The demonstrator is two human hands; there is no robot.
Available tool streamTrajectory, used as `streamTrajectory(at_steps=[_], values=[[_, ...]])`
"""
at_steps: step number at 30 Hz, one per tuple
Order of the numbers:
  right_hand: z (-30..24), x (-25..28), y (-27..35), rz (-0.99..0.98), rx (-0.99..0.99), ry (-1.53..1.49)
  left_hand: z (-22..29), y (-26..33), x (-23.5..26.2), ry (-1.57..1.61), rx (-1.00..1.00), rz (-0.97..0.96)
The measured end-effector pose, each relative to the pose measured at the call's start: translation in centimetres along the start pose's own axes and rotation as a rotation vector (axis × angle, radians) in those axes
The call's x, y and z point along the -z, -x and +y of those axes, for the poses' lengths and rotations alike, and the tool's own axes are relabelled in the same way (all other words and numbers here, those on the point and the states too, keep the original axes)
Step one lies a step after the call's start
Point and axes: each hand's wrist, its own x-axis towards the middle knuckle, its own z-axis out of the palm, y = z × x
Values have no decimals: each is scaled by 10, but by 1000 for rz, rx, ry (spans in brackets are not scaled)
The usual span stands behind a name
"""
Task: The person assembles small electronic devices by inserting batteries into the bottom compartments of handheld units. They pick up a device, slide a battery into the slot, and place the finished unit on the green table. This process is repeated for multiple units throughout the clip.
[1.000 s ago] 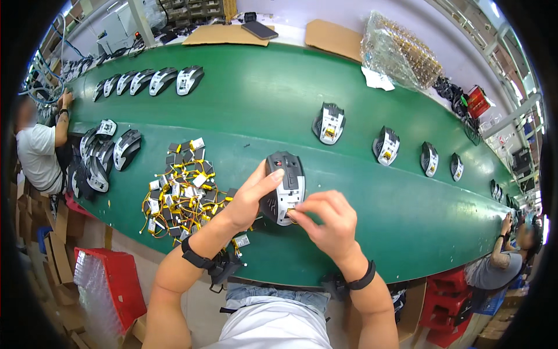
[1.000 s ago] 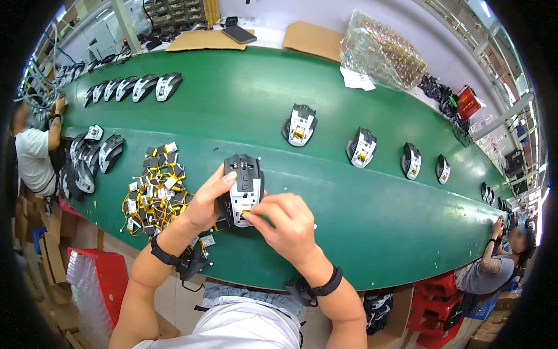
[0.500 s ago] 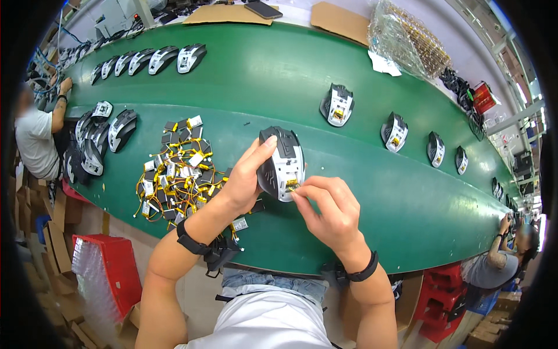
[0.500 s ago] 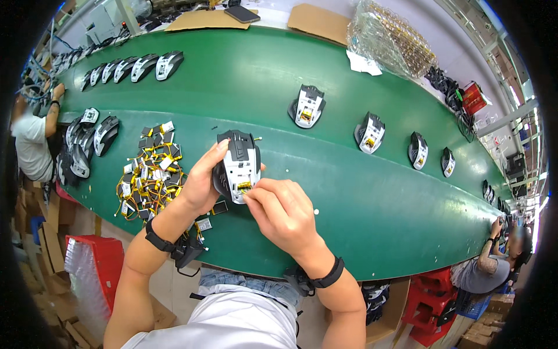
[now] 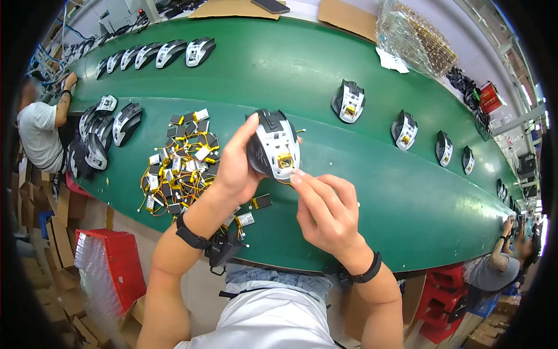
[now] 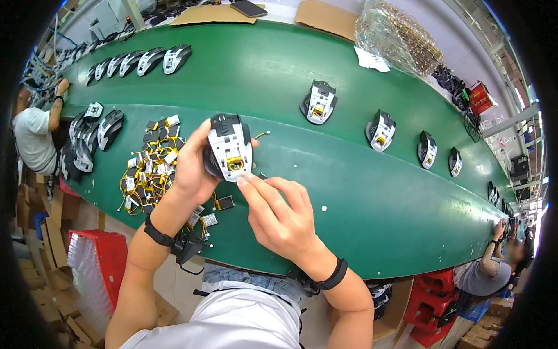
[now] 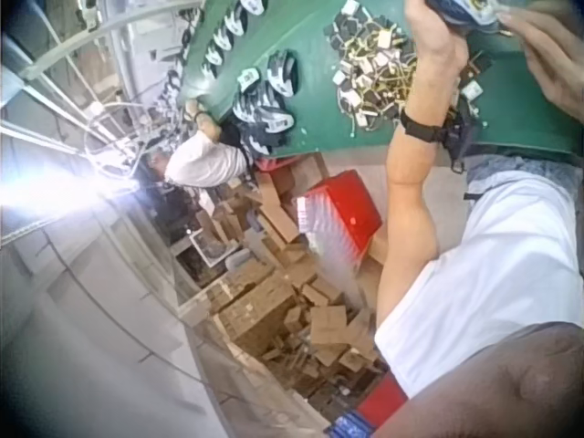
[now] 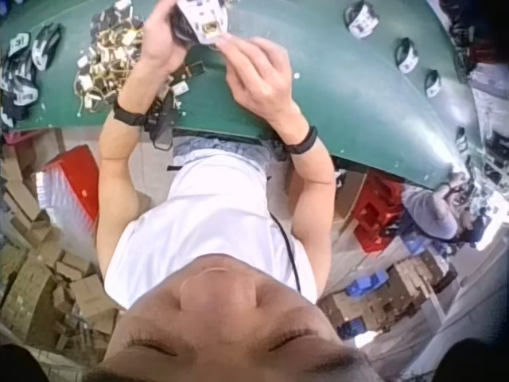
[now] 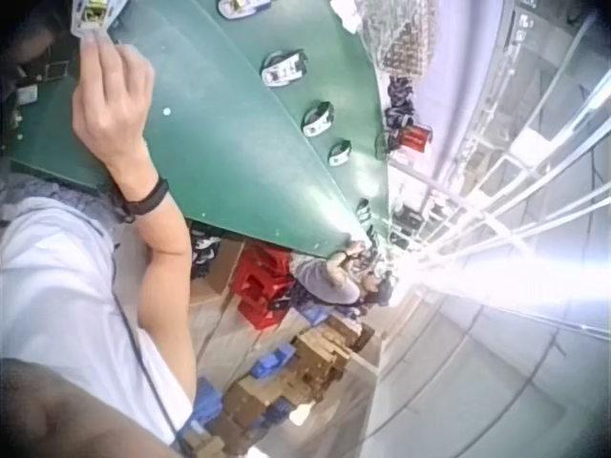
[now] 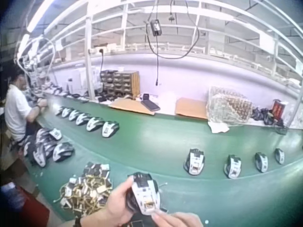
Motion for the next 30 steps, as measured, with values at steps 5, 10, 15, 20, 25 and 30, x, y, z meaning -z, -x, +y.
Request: streamTrajectory(at_steps=[5, 10, 15, 20, 25, 30], values=[[-3, -3, -4, -57, -63, 3, -7, -2, 6, -82, -11, 32], [-3, -1, -2, -56, -91, -6, -11, 1, -4, -103, -30, 48], [-3, -4, -3, -32, -58, -76, -14, 1, -1, -119, -55, -47], [0, -2, -2, -18, -19, -55, -11, 0, 0, -56, -13, -21], [4, -3, -1, 27, -4, -115, -4, -1, 3, -169, -61, -46], [16, -8, 9, 6, -185, -265, 13, 6, -11, -173, -34, -63]])
